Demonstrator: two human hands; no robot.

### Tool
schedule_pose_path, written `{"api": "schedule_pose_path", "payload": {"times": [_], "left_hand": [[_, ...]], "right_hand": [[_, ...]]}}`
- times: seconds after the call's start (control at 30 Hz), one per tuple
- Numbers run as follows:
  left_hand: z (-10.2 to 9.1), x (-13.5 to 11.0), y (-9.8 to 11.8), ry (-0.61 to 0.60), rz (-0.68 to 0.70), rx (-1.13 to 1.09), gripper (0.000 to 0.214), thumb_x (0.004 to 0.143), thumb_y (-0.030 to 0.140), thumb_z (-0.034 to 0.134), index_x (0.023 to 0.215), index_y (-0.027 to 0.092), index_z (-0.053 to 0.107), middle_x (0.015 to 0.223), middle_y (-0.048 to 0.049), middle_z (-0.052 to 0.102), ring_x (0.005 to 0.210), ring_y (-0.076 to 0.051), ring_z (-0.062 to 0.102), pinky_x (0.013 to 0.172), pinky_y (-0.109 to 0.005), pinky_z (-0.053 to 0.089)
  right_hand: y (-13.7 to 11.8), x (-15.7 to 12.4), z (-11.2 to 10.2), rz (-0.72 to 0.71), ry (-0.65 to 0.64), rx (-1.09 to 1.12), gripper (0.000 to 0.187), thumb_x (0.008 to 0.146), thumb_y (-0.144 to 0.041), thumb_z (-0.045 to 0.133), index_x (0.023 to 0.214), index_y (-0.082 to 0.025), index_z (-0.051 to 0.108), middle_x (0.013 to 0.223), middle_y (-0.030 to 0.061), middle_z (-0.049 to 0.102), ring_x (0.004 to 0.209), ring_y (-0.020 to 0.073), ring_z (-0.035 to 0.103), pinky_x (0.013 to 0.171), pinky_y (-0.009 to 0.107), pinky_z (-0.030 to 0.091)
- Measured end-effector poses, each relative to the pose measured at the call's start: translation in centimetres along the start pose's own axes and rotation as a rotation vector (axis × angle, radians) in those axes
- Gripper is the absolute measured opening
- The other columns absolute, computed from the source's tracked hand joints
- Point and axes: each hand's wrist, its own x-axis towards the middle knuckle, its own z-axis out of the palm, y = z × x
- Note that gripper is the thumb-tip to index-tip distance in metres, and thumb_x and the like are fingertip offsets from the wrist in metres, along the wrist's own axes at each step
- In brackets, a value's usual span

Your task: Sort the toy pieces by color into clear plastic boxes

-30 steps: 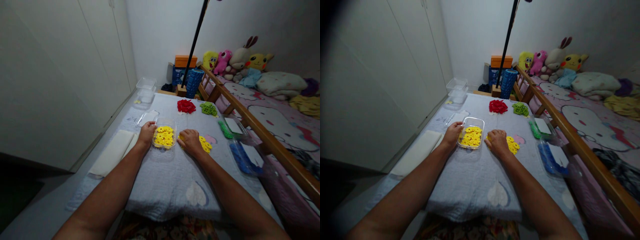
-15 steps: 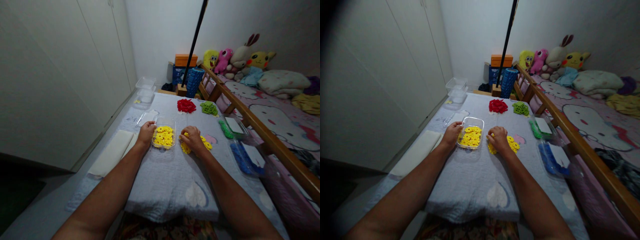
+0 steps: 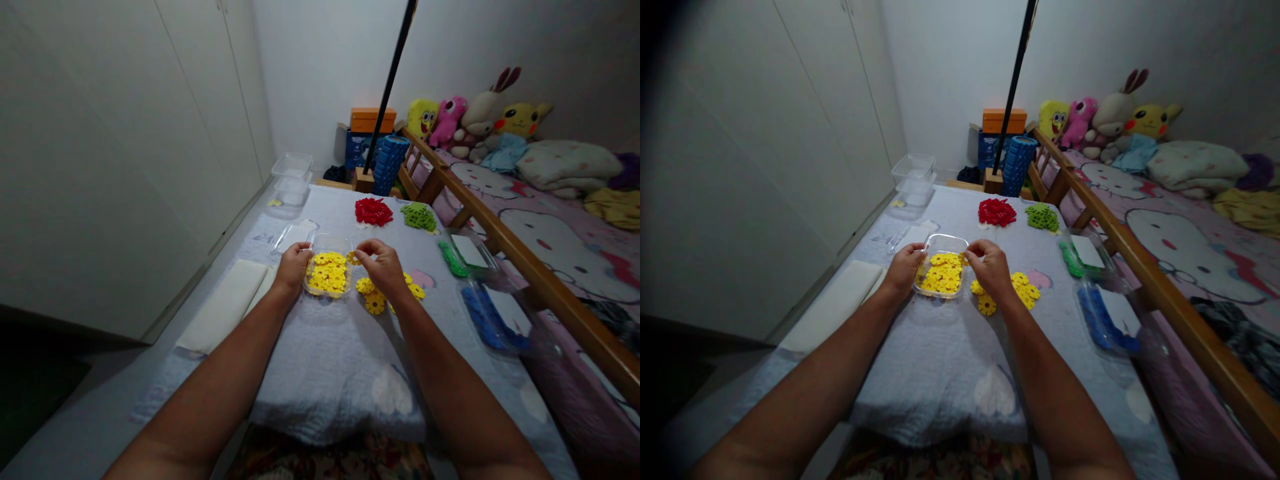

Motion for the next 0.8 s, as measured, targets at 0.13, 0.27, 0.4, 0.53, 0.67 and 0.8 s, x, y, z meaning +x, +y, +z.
{"api": "schedule_pose_path", "payload": {"times": [0.13,0.27,0.4,0.53,0.67,0.8], "left_hand": [[0.0,0.0,-0.1,-0.012,0.003,-0.013,0.039,0.059,0.028,0.066,0.096,0.017,0.064,0.062,0.0043,0.058,0.053,-0.013,0.052,0.051,-0.024,0.039],[-0.1,0.1,-0.2,-0.025,-0.004,-0.038,0.040,0.058,0.027,0.066,0.097,0.017,0.063,0.062,0.0041,0.059,0.052,-0.013,0.052,0.052,-0.024,0.041],[-0.1,0.2,-0.2,-0.019,0.001,-0.035,0.039,0.059,0.027,0.066,0.096,0.016,0.063,0.062,0.0044,0.059,0.051,-0.012,0.052,0.051,-0.024,0.040],[-0.1,0.2,-0.3,-0.012,0.011,-0.013,0.038,0.059,0.028,0.066,0.096,0.016,0.064,0.061,0.0050,0.058,0.051,-0.012,0.050,0.050,-0.023,0.038],[-0.1,0.2,-0.3,0.000,0.010,0.000,0.039,0.059,0.028,0.066,0.096,0.016,0.065,0.060,0.0051,0.056,0.051,-0.012,0.050,0.051,-0.023,0.037],[-0.1,0.2,-0.1,-0.002,0.005,0.003,0.038,0.059,0.029,0.065,0.095,0.017,0.065,0.059,0.0055,0.054,0.051,-0.013,0.049,0.050,-0.023,0.036]], "right_hand": [[-1.1,-0.5,1.7,-0.014,-0.042,-0.148,0.010,0.087,-0.026,0.061,0.083,-0.022,0.069,0.093,0.0048,0.072,0.096,0.0236,0.060,0.094,0.039,0.042],[-1.1,-0.8,2.9,-0.028,-0.093,-0.296,0.006,0.086,-0.024,0.068,0.087,-0.024,0.075,0.116,0.0067,0.071,0.117,0.0286,0.053,0.104,0.046,0.035],[-0.6,-1.0,3.5,-0.033,-0.087,-0.382,0.009,0.088,-0.023,0.069,0.089,-0.025,0.078,0.127,0.0085,0.067,0.124,0.0313,0.047,0.105,0.048,0.033],[0.1,-0.9,3.3,-0.033,-0.068,-0.438,0.017,0.092,-0.021,0.063,0.097,-0.026,0.078,0.130,0.0094,0.065,0.127,0.0315,0.048,0.108,0.049,0.035],[1.2,-0.2,0.7,-0.058,-0.039,-0.424,0.021,0.093,-0.023,0.060,0.106,-0.024,0.077,0.130,0.0118,0.064,0.126,0.0310,0.052,0.109,0.048,0.038],[3.3,0.5,-4.0,-0.046,0.013,-0.316,0.021,0.088,-0.026,0.059,0.100,-0.021,0.076,0.114,0.0109,0.069,0.112,0.0282,0.061,0.103,0.045,0.045]]}}
